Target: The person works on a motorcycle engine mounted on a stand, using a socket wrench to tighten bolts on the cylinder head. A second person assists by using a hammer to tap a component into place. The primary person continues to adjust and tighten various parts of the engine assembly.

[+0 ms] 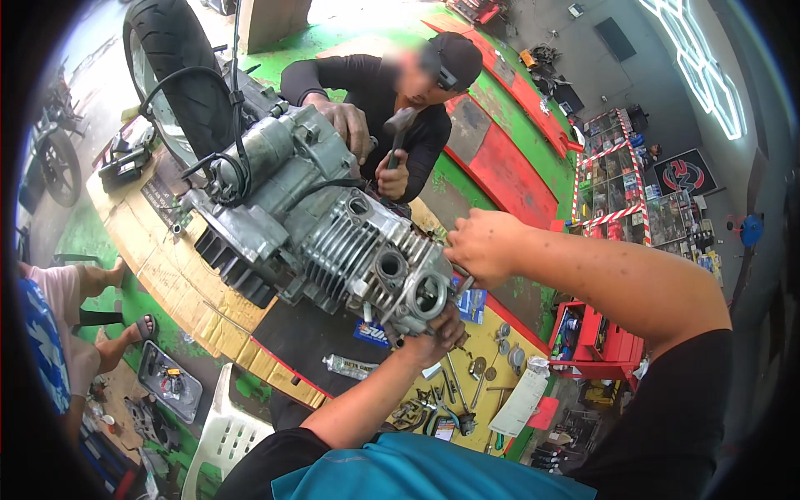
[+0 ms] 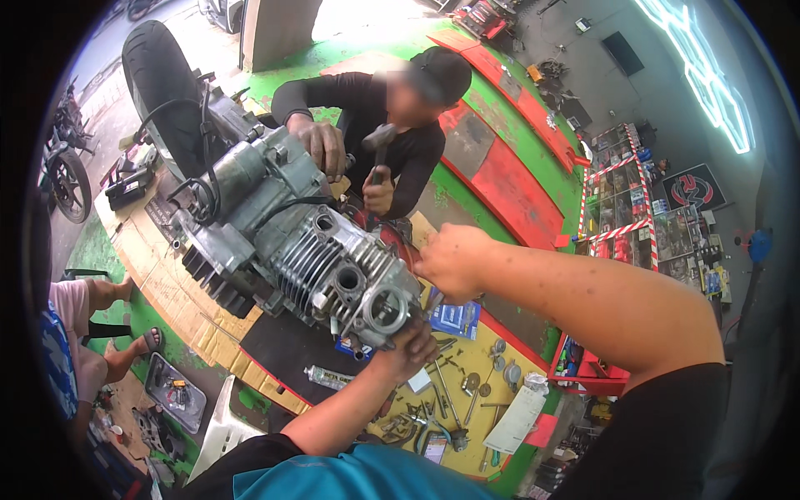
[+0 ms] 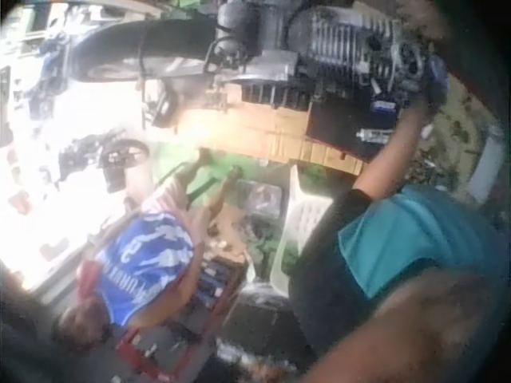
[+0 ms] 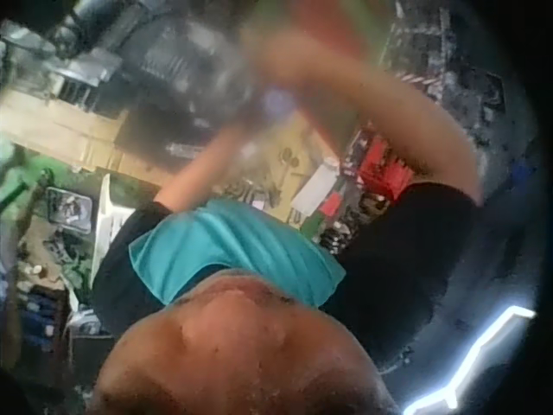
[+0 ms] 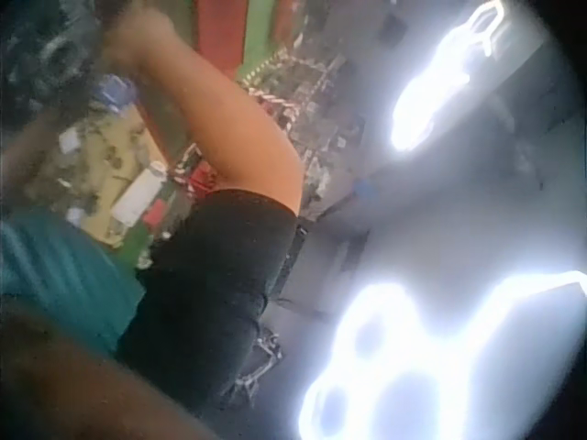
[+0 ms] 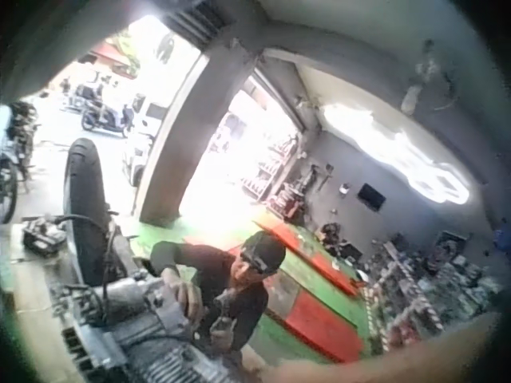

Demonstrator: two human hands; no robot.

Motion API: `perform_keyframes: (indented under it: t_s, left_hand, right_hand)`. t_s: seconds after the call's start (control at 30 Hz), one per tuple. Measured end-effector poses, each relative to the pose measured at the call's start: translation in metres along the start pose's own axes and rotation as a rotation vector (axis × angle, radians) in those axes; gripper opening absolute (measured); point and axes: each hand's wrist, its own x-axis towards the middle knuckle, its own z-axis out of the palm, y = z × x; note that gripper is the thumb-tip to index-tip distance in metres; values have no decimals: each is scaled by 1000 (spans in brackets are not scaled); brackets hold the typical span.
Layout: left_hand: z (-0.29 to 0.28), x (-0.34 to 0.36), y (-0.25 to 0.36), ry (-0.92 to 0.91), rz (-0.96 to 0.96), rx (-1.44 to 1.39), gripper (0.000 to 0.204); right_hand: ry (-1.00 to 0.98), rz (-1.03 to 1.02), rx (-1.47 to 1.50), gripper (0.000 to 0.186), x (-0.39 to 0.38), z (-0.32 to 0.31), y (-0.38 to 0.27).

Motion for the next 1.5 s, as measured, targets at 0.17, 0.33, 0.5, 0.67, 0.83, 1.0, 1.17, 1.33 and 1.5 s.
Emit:
perform_keyframes:
  t_s: [0.17,0.33,0.5,0.67,0.83,1.0,1.17,1.33,1.5]
  left_hand:
    - [20,-2,18,84,-112,-2,13]
    - [-14,-1,5,-92,-131,-153,14]
    - [-21,-2,7,-154,-223,-69,29]
    - [-38,-4,-4,-226,-299,-249,33]
    - [-33,-10,3,-172,-316,-126,25]
    - [-27,-9,18,-175,-348,-97,23]
    - [-21,-9,28,-159,-365,-89,21]
    - [-16,-8,33,-143,-364,-77,19]
    - [-11,-4,39,-123,-348,-62,18]
  right_hand:
    - [-178,-19,104,28,7,-7,4]
    - [-279,-61,167,27,8,-15,6]
    - [-291,-134,131,32,8,-7,9]
    - [-227,-183,221,41,11,3,16]
    - [-218,-190,241,42,12,8,19]
    - [-110,-263,253,45,15,26,20]
    - [-85,-242,307,46,18,32,26]
    - [-54,-286,305,39,22,41,26]
    - [-77,-294,331,29,30,46,31]
